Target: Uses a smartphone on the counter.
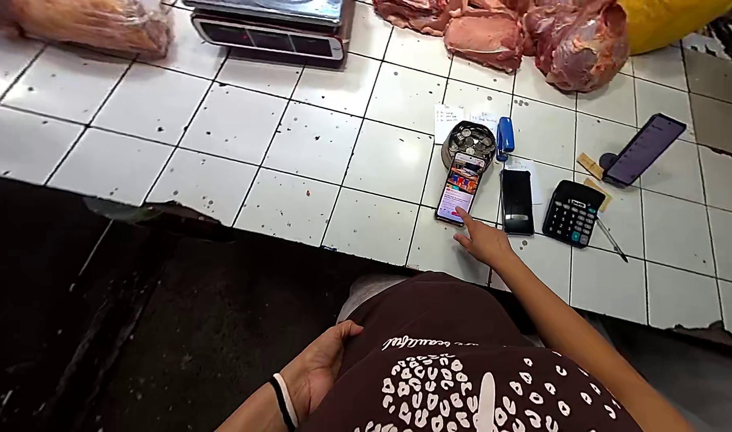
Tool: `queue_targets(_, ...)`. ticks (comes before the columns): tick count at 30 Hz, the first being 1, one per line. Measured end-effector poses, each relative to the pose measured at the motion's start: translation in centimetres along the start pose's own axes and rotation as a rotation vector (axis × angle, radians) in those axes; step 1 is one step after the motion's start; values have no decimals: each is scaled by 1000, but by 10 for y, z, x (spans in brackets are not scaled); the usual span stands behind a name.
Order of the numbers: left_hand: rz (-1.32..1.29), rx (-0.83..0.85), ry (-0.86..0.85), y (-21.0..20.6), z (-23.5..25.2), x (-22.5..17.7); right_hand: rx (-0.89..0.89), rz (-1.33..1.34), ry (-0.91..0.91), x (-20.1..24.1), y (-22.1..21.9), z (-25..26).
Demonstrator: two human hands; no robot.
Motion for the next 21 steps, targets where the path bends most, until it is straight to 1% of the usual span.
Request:
queue_targets(2, -65, 2, -13, 0, 2, 17, -16, -11, 20, -7, 3, 5)
queue_targets(6, -215, -8, -13, 0, 3, 51, -77, -21, 2, -23, 23, 11)
queue_targets(10, -310, -22, -16, 1, 4, 83, -142, -27, 26, -32, 39, 15)
queue_targets(13, -373, -15, -31, 2, 10, 102, -156, -34, 30, -36, 43, 18)
queue_targets(17, -415, -16, -40, 1, 10, 118, -146, -46, 38, -35, 41, 18)
queue_targets(21, -424, -27, -36, -1, 7, 119, -153, -52, 34, -35, 41, 18)
Point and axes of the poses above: each hand's wrist, its own z-axis towards the middle knuckle, its own y-axis out of the back of the hand, x = y × z, the point moved 6 cm from there along z, towards the middle knuckle, and after that the axes turned 7 degrees about -z, right-handed, at the moved point
